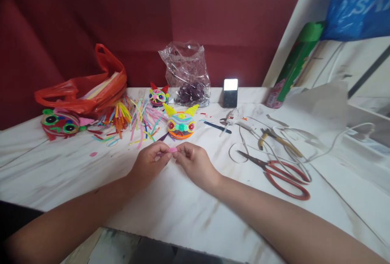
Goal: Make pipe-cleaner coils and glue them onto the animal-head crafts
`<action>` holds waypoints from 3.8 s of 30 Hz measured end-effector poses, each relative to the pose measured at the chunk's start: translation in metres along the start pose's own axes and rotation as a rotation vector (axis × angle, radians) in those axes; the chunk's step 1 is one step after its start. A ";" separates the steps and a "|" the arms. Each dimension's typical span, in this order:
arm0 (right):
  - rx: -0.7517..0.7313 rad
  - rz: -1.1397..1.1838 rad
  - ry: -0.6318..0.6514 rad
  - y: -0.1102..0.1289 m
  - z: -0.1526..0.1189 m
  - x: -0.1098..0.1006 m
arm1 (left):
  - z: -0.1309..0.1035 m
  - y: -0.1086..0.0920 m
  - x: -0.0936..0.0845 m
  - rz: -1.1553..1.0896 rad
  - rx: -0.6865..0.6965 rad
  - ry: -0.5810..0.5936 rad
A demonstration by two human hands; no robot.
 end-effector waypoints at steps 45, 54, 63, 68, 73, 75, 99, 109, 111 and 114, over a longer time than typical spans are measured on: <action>0.078 -0.117 0.035 0.003 0.005 -0.012 | 0.013 0.006 -0.007 0.124 0.059 0.148; 0.110 -0.033 0.035 -0.002 0.006 -0.011 | 0.006 0.001 -0.009 0.232 0.311 0.015; 0.114 -0.072 0.072 0.000 0.004 -0.008 | 0.010 0.004 -0.006 0.202 0.191 0.129; 0.106 -0.087 0.083 0.002 0.004 -0.009 | 0.006 -0.002 -0.008 0.236 0.327 0.153; 0.109 -0.157 0.136 0.006 0.004 -0.008 | 0.005 -0.004 -0.008 0.282 0.374 0.117; 0.089 -0.213 0.168 0.008 0.004 -0.009 | 0.004 -0.004 -0.007 0.302 0.397 0.102; -0.065 -0.619 0.459 0.017 -0.006 -0.003 | -0.002 -0.003 0.008 0.231 0.325 0.461; 0.181 0.174 0.184 0.007 0.004 -0.003 | 0.007 -0.002 -0.007 -0.079 0.035 0.138; 0.174 0.227 0.097 0.004 0.002 0.001 | 0.005 -0.002 -0.007 -0.121 0.025 0.084; 0.141 0.181 -0.006 0.001 -0.004 0.004 | 0.002 -0.003 -0.004 -0.097 0.051 0.041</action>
Point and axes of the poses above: each hand's wrist, its own z-axis towards the middle knuckle, its own x-axis out of the palm, y = z × x, the point moved 4 cm from there along z, towards the middle knuckle, and after that the axes turned 11 degrees about -x, right-handed, at the moved point
